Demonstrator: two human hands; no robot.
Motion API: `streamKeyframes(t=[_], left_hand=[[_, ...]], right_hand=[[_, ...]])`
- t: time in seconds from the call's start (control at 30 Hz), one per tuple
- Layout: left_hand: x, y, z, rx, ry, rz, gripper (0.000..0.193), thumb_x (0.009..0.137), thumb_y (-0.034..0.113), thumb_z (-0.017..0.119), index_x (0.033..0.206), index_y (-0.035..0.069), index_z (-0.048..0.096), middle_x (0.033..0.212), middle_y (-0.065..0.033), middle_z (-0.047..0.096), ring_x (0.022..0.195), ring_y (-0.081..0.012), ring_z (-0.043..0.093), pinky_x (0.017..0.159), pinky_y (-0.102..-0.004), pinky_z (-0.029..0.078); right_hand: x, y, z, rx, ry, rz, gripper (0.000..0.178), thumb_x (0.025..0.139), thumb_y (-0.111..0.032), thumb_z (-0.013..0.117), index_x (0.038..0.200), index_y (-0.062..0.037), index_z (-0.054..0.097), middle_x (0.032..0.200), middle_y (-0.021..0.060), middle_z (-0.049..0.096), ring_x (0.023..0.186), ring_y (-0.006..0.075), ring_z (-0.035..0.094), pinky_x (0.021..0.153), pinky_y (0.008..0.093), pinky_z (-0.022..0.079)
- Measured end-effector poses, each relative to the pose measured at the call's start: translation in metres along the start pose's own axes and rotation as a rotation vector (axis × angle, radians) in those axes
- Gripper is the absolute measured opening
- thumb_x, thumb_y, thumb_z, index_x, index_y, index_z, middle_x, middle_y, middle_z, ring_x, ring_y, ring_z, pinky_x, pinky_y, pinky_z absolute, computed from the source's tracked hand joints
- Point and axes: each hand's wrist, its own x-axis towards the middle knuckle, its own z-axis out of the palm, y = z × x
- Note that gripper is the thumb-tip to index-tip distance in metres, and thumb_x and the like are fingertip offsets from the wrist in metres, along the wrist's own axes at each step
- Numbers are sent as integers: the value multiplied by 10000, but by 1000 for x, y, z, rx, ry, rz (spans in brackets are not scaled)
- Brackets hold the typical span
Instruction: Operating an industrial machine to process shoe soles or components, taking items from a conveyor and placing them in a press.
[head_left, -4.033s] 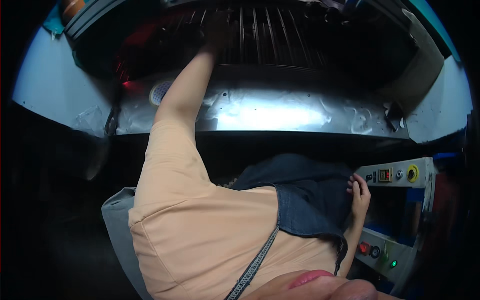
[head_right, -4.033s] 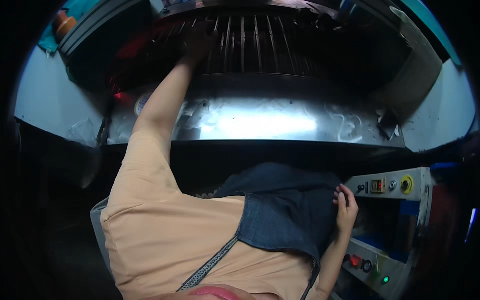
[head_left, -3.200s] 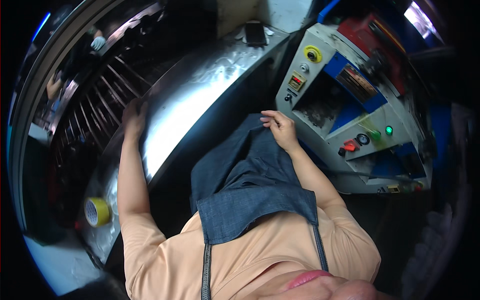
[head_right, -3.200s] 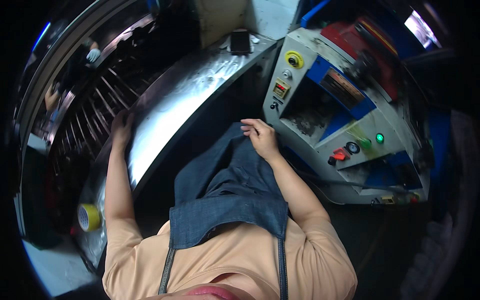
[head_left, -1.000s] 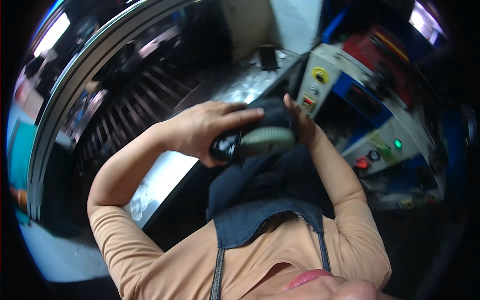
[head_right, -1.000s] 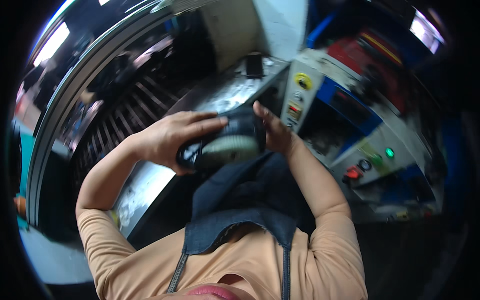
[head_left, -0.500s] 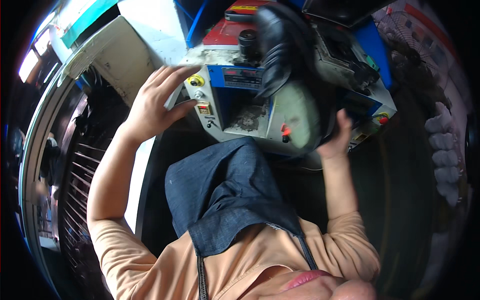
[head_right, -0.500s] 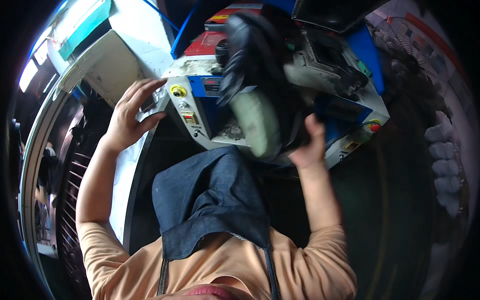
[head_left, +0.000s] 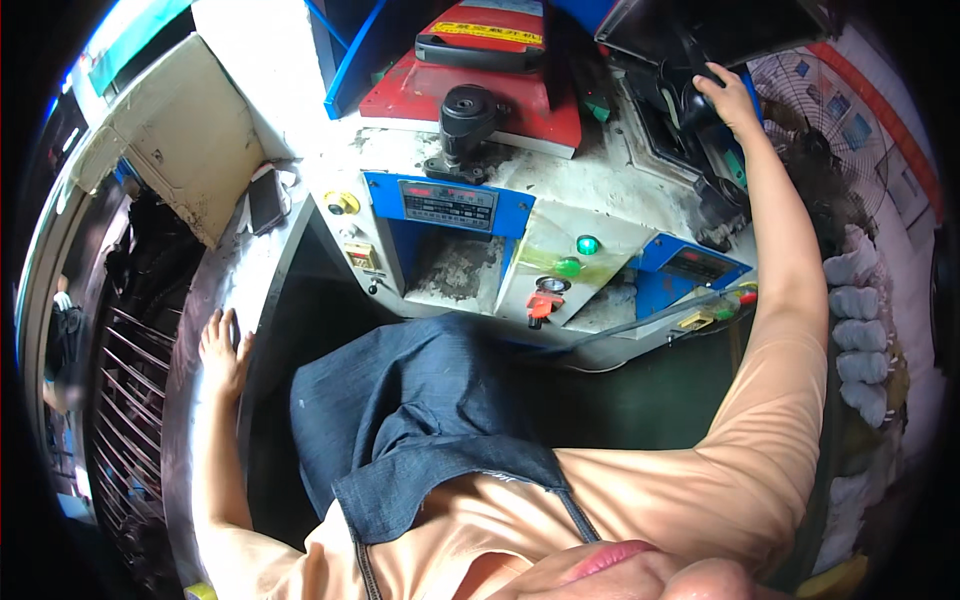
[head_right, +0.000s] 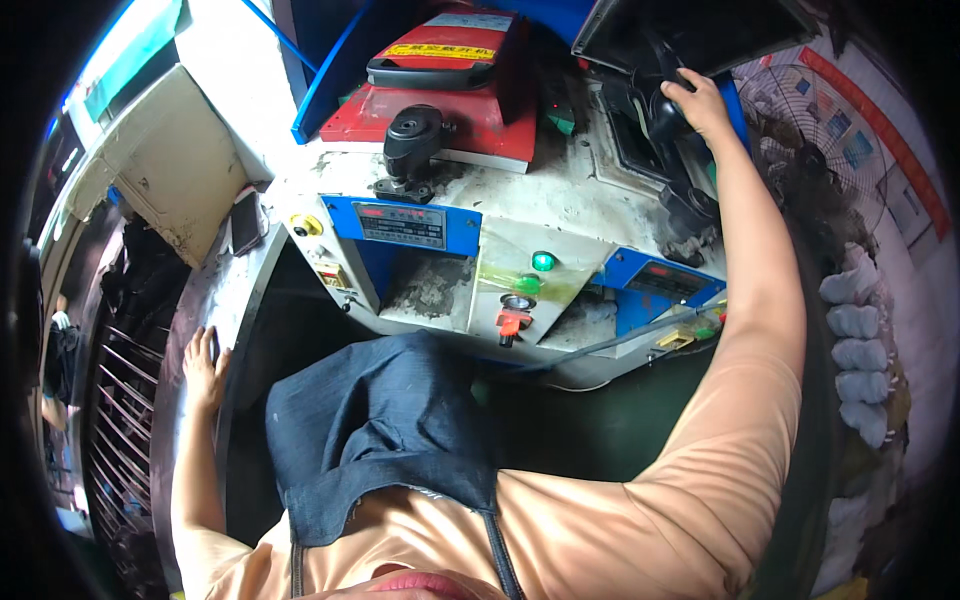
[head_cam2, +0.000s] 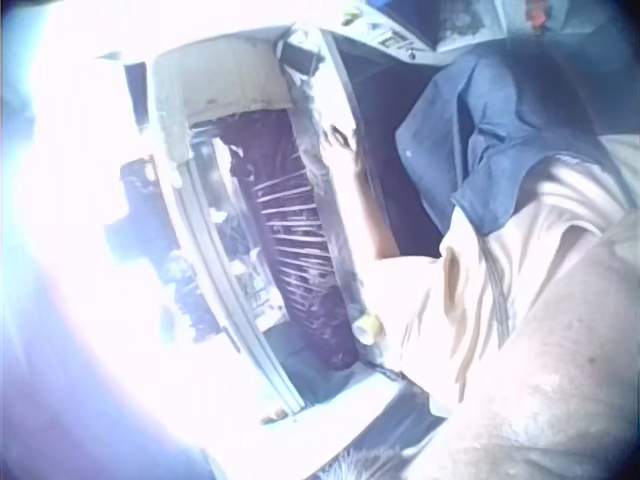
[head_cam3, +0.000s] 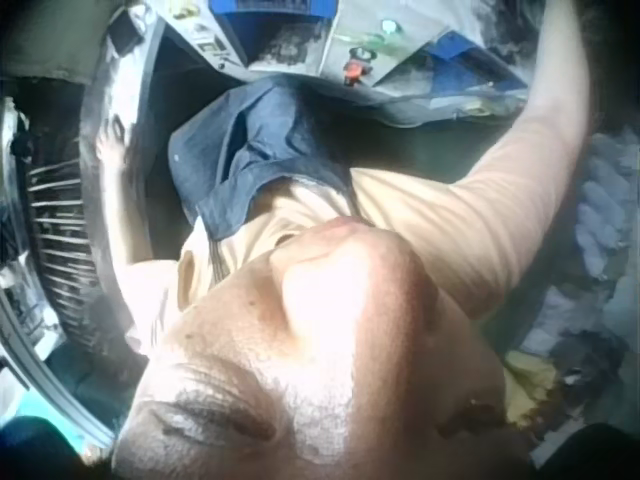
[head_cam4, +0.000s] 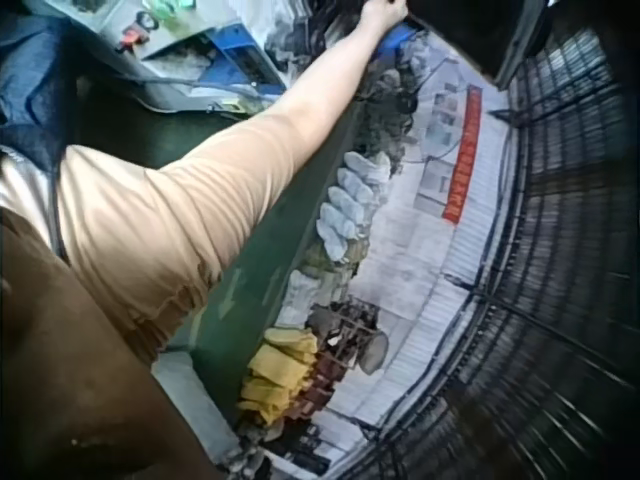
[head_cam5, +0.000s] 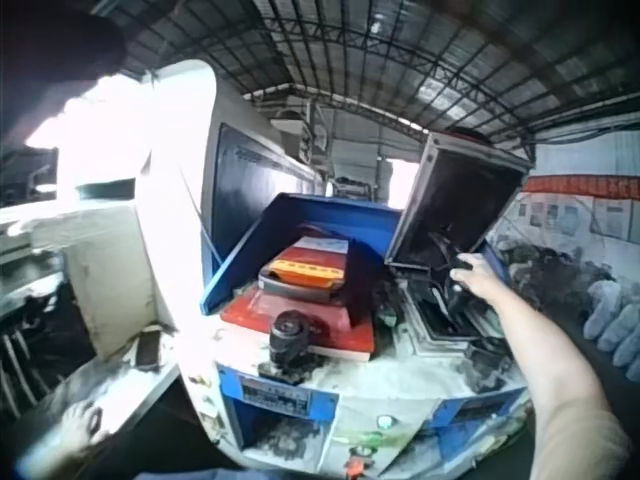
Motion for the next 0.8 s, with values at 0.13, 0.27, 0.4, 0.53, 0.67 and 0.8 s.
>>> streamKeyframes(t=[0.13,0.27,0.4,0.53,0.67,0.8], left_hand=[[-6,1,-6,-25,-14,-29,558,881,384,512,1358,114,406,1415,-174,358,1316,-348,308,1082,-478,222],[-6,1,-8,7,-8,-46,554,878,372,506,1359,116,406,1418,-157,360,1324,-330,305,1090,-463,215],[1,9,-7,-7,-34,-45,569,870,393,499,1358,115,407,1417,-157,357,1327,-325,303,1096,-461,205],[-2,1,-4,5,-3,-49,574,863,399,498,1357,120,408,1413,-156,362,1323,-325,309,1091,-466,213],[-5,0,-4,-14,35,-40,548,860,375,512,1340,126,423,1398,-150,381,1300,-332,335,1074,-475,239],[-6,-7,1,-45,30,-19,508,887,371,507,1328,129,434,1390,-147,392,1291,-335,344,1066,-476,255]], right_hand=[[-4,23,50,-523,-375,-123,699,743,-415,664,1327,-82,469,1287,200,480,1183,350,478,997,371,384],[-10,24,43,-367,-381,114,701,752,-442,637,1329,-84,466,1285,194,478,1190,350,470,1000,368,382],[-8,25,47,-417,-388,31,692,758,-446,626,1325,-81,470,1295,180,475,1195,349,467,999,364,383],[2,19,53,-486,-424,15,685,764,-431,617,1346,-110,449,1331,163,445,1213,345,455,1006,379,378],[-5,2,50,-561,-538,109,809,781,-527,584,1431,-142,296,1451,164,291,1304,390,325,1078,464,260],[-29,-35,30,-640,-525,152,865,821,-638,497,1462,-133,210,1504,157,199,1381,360,183,1107,457,185]])
